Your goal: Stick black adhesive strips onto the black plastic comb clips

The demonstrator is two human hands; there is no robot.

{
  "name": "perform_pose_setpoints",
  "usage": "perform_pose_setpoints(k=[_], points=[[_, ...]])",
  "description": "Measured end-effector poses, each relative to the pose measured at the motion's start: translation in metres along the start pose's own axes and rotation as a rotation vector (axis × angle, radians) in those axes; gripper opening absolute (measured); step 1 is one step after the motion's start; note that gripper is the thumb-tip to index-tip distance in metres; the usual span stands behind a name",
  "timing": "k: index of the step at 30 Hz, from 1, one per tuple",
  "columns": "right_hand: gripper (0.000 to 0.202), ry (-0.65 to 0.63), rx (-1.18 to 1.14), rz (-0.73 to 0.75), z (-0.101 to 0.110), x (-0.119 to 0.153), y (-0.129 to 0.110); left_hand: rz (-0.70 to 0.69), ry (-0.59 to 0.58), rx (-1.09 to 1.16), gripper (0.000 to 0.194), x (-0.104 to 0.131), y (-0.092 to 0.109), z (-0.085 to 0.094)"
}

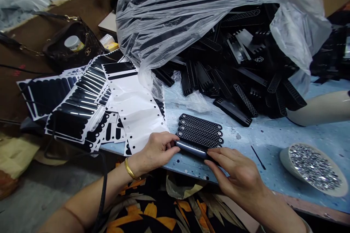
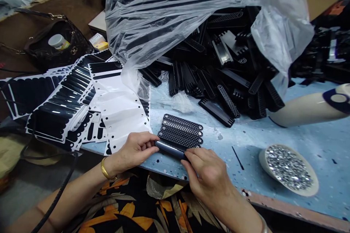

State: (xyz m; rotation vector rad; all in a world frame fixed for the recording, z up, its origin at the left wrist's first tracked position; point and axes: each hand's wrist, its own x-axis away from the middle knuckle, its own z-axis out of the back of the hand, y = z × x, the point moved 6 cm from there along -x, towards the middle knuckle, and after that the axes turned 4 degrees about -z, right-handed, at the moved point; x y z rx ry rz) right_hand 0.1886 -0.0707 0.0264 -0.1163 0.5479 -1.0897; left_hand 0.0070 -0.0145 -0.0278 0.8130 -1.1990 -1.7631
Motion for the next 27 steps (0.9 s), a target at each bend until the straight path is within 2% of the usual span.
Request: perform_pose_setpoints(k=[14,21,27], points=[[0.016,0.005,0.046,0.054,0.001,-0.005,-0.007,-0.066,0.014,0.027,0.021,0.001,0.006,0.002],[0.019,-0.056,0.038,0.014,-0.004,-0.003,-0.002,-0.079,0.028,-0.008,0.022,-0.001,0.014,0.005],[0.018,-0.046,0.003,-0.016,-0.005,0.000,0.002,-0.037,0.053,-0.007,0.018,-0.003,0.009,0.003]])
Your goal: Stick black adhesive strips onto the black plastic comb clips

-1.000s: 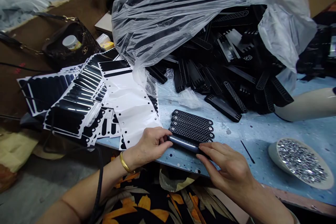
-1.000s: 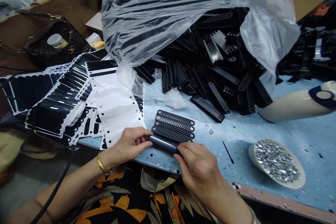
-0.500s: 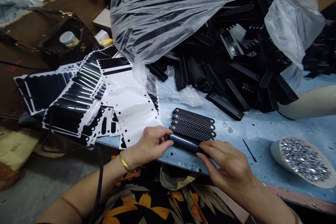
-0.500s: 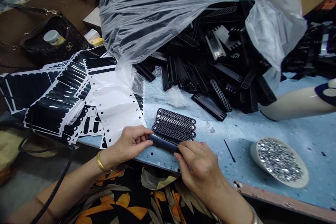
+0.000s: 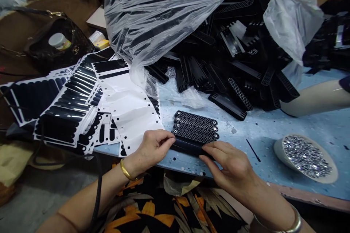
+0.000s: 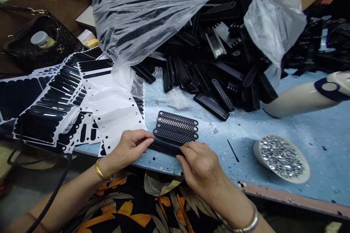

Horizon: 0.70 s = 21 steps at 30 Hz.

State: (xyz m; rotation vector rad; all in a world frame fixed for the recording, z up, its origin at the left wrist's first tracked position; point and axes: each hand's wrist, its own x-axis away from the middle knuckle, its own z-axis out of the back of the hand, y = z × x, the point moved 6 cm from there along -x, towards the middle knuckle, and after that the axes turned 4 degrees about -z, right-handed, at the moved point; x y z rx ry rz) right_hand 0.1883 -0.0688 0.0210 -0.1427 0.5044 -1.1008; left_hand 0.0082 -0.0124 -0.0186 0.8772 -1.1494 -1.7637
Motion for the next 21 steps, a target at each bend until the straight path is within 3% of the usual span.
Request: perform_pose_setpoints(k=[7,16,21], points=[[0.016,0.001,-0.113,-0.028,0.0021,0.0013,0.0061,0.025,0.034,-0.007,0.017,0.0015,-0.0027,-0.0015],[0.017,-0.051,-0.199,-0.171,0.0045,0.0052,0.0083,0.010,0.045,-0.027,0.017,0.0015,-0.0010,-0.0011],[0.021,-0.035,-0.204,-0.090,0.0054,0.0062,0.0041,0.008,0.061,-0.018,0.016,0.0018,-0.0042,-0.0014]])
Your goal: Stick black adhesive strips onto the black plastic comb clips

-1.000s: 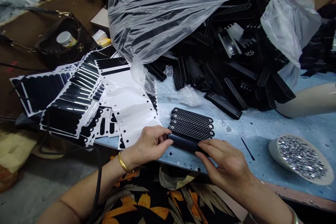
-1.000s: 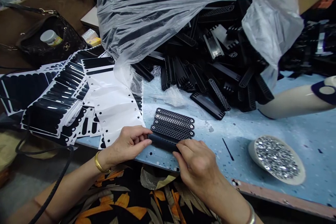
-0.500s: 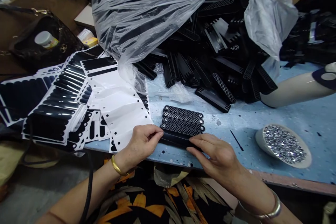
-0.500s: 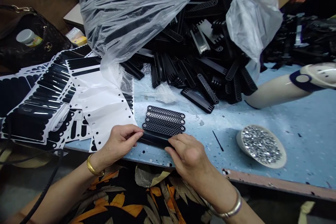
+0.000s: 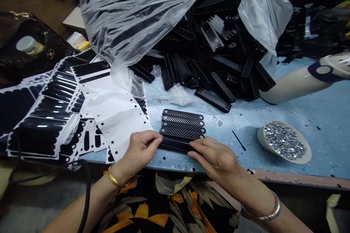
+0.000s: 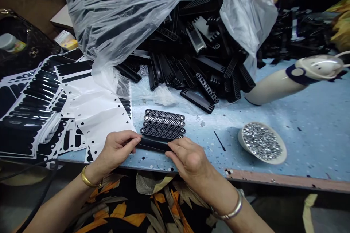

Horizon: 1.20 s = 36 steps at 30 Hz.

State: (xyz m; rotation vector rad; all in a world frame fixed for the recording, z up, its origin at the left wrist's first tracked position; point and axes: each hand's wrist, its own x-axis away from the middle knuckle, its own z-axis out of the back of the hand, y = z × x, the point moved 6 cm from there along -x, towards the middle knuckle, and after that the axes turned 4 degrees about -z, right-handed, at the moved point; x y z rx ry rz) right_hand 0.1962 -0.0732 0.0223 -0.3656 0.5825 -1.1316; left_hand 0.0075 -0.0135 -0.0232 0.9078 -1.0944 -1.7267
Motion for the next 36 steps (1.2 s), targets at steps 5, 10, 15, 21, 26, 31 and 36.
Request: perform_pose_setpoints(k=[5,10,15,21,26,31,36], points=[[0.024,0.054,0.014,0.076,-0.004,0.006,0.002,0.004,-0.003,-0.013,0.018,0.000,0.000,0.000],[0.030,0.046,0.022,0.082,-0.007,0.011,0.006,0.007,-0.018,-0.009,0.018,0.000,0.000,-0.001],[0.036,0.068,-0.002,0.093,-0.007,0.014,0.007,0.024,-0.025,0.024,0.020,-0.001,-0.001,-0.001],[0.035,0.109,-0.030,0.066,-0.009,0.015,0.008,0.068,-0.046,0.066,0.020,-0.002,-0.002,-0.002],[0.036,0.154,-0.012,0.051,-0.005,0.018,0.009,0.086,-0.046,0.070,0.018,-0.002,-0.002,-0.002],[0.029,0.302,0.132,-0.049,0.021,0.040,0.010,0.087,-0.046,0.059,0.017,-0.001,-0.003,-0.002],[0.007,0.424,0.173,-0.308,0.027,0.063,0.020,0.037,-0.022,0.010,0.017,-0.001,-0.004,-0.001]])
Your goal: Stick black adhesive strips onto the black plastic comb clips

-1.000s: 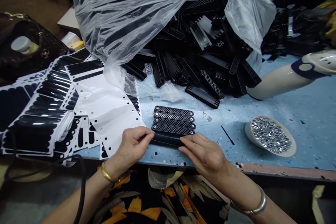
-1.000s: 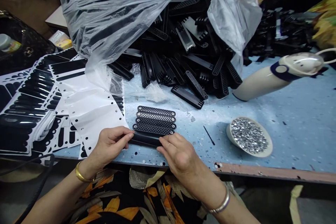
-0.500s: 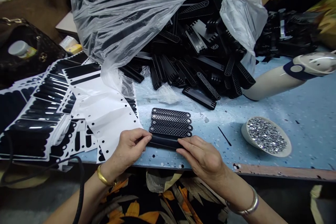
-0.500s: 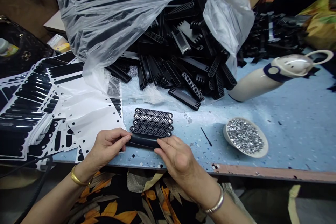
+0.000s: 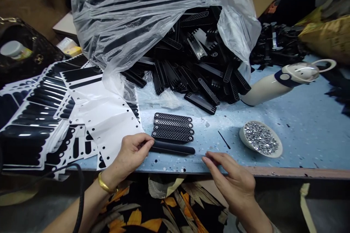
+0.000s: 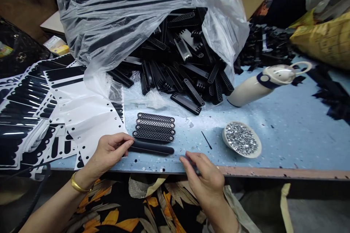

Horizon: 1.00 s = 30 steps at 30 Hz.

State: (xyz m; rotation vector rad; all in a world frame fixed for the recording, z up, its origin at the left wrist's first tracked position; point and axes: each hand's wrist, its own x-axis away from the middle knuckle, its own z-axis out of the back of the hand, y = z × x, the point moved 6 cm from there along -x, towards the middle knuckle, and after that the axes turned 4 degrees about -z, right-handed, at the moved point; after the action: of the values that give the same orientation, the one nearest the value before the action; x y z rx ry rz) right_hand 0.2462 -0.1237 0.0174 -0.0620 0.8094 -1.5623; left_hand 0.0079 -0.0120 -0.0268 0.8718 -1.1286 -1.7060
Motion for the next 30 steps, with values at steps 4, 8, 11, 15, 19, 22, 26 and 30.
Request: perform_pose_setpoints(k=[4,8,11,15,19,22,26,30], points=[[0.010,0.056,-0.103,-0.067,-0.016,0.000,-0.005,-0.026,-0.006,-0.017,0.020,0.000,0.001,-0.001],[0.026,0.075,-0.041,-0.140,-0.039,-0.006,-0.006,-0.033,0.013,-0.021,0.017,0.000,0.002,-0.002],[0.040,0.055,0.074,-0.123,-0.050,-0.010,-0.004,-0.056,0.016,-0.047,0.015,0.000,0.002,-0.004],[0.053,0.084,0.187,-0.046,-0.052,-0.012,-0.002,-0.074,0.007,-0.067,0.014,-0.001,-0.001,-0.004],[0.055,0.102,0.208,-0.065,-0.052,-0.011,0.004,-0.146,0.066,-0.148,0.013,0.006,0.006,0.002],[0.056,0.103,0.183,-0.057,-0.052,-0.009,0.003,-0.479,0.174,-0.241,0.016,0.027,0.040,0.001],[0.056,0.145,0.179,0.002,-0.049,-0.008,-0.003,-0.911,-0.150,-0.280,0.044,0.055,0.079,-0.045],[0.055,0.156,0.168,0.022,-0.048,-0.008,-0.004,-0.888,-0.402,-0.478,0.053,0.049,0.076,-0.079]])
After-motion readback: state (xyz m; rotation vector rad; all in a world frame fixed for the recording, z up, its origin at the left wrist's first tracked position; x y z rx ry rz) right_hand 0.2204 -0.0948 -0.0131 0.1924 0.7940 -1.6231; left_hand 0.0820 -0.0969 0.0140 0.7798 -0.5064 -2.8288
